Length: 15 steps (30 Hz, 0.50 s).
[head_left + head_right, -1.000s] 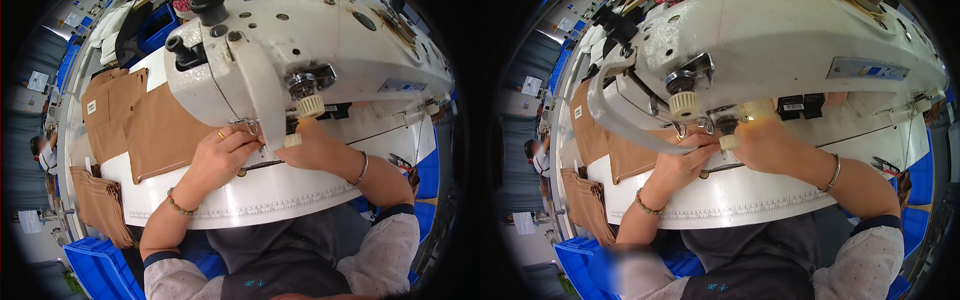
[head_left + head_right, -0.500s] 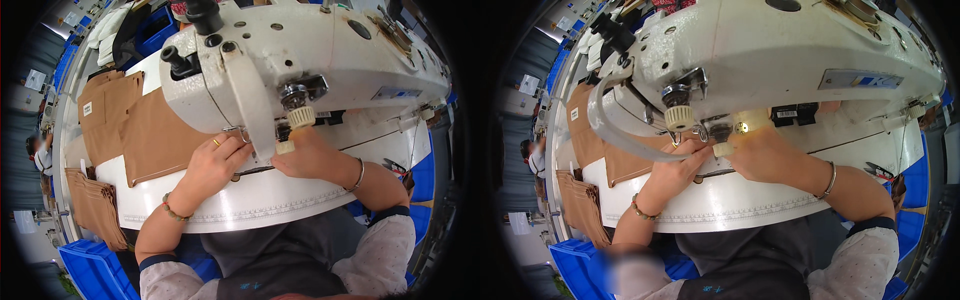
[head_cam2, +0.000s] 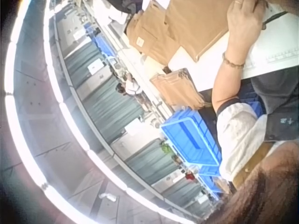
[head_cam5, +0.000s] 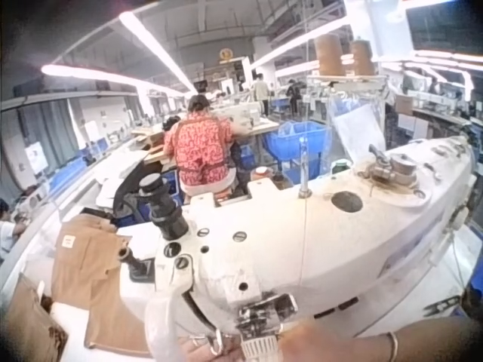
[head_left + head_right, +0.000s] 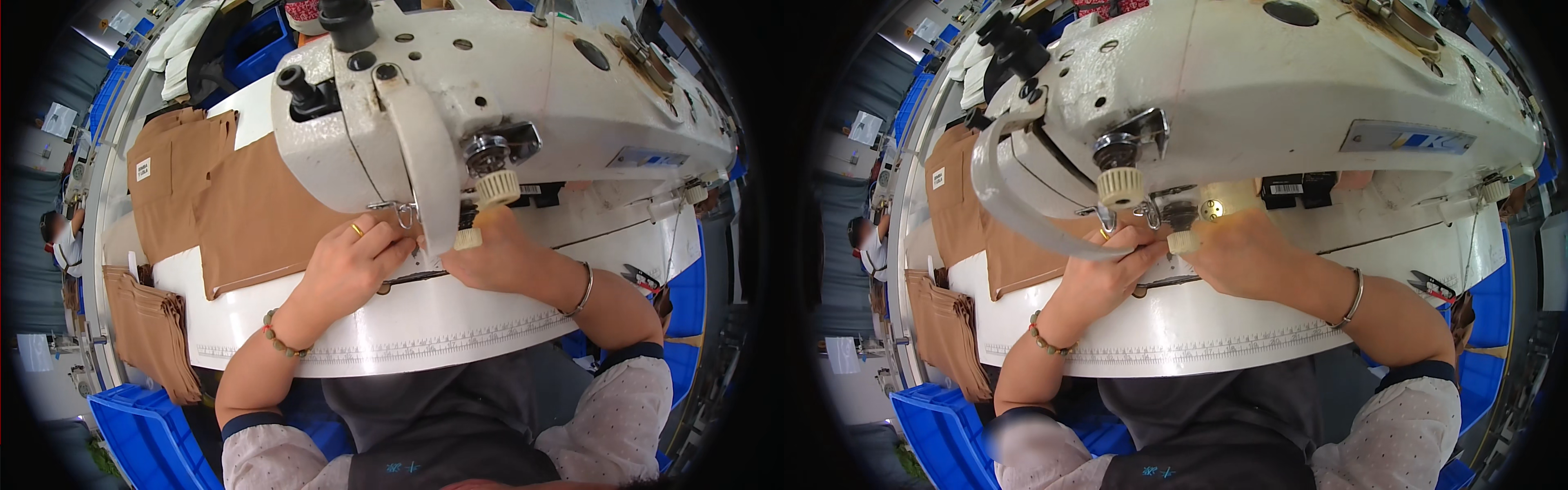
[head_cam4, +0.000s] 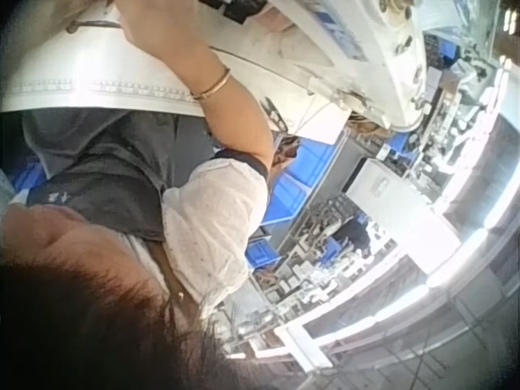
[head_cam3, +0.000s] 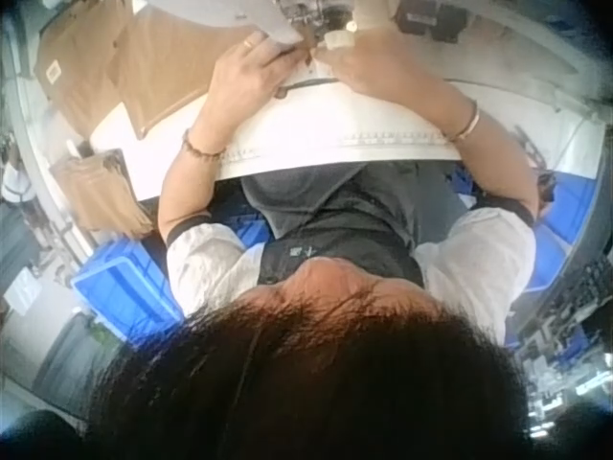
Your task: Sewing pieces of leather together using an industrial sewing machine.
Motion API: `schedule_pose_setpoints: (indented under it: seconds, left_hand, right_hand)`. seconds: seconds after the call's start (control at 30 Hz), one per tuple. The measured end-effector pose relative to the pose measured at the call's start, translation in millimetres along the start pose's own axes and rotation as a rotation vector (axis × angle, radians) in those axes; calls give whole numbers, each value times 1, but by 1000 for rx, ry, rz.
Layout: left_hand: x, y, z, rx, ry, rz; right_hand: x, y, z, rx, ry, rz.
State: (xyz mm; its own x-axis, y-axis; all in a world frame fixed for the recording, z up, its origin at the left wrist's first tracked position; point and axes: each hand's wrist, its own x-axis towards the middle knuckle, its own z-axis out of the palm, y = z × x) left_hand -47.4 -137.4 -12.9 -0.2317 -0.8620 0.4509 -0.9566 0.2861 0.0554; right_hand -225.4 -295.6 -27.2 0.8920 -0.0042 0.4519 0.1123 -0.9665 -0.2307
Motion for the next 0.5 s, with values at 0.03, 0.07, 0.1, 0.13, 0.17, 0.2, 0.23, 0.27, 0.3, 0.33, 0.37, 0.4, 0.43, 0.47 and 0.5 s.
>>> schedule_pose_setpoints:
  seconds: [0.03, 0.07, 0.1, 0.13, 0.17, 0.2, 0.23, 0.27, 0.3, 0.33, 0.37, 0.4, 0.43, 0.47, 0.5]
  left_hand:
    - [0, 0, 1, 7, 14, 11]
    - [1, -1, 1, 6, 12, 10]
    - [2, -2, 1, 26, 15, -8]
    - [2, -3, 1, 46, 17, -25]
    - [3, -4, 2, 44, 17, -23]
    - [4, -6, 2, 53, 4, -36]
    - [4, -7, 2, 62, -10, -48]
    - [3, -7, 2, 61, -14, -48]
    - [3, -7, 2, 36, -14, -72]
    - [3, -7, 2, 12, -16, -96]
    - [3, -8, 2, 11, -18, -92]
    - [2, -8, 2, 13, -22, -92]
    - [2, -8, 2, 15, -28, -91]
    - [0, -9, 3, 18, -33, -89]
    - [-2, -10, 4, 39, -47, -89]
  right_hand:
    - [0, 1, 2, 83, 40, 40]
    - [0, 2, 4, 84, 39, 40]
    - [-1, 4, 6, 98, 21, 54]
    - [-1, 5, 8, 112, 2, 67]
    - [-2, 6, 11, 110, 2, 70]
    - [-3, 8, 14, 116, 49, 100]
    - [-3, 9, 15, 122, 97, 130]
    - [0, 10, 14, 125, 98, 132]
    - [2, 11, 12, 67, 95, 89]
    - [4, 11, 11, 9, 92, 47]
    - [4, 10, 9, 8, 95, 51]
    - [3, 9, 7, 12, 84, 66]
    - [2, 7, 5, 15, 73, 81]
    - [3, 4, 3, 19, 78, 83]
    - [3, 1, 0, 4, 75, 103]
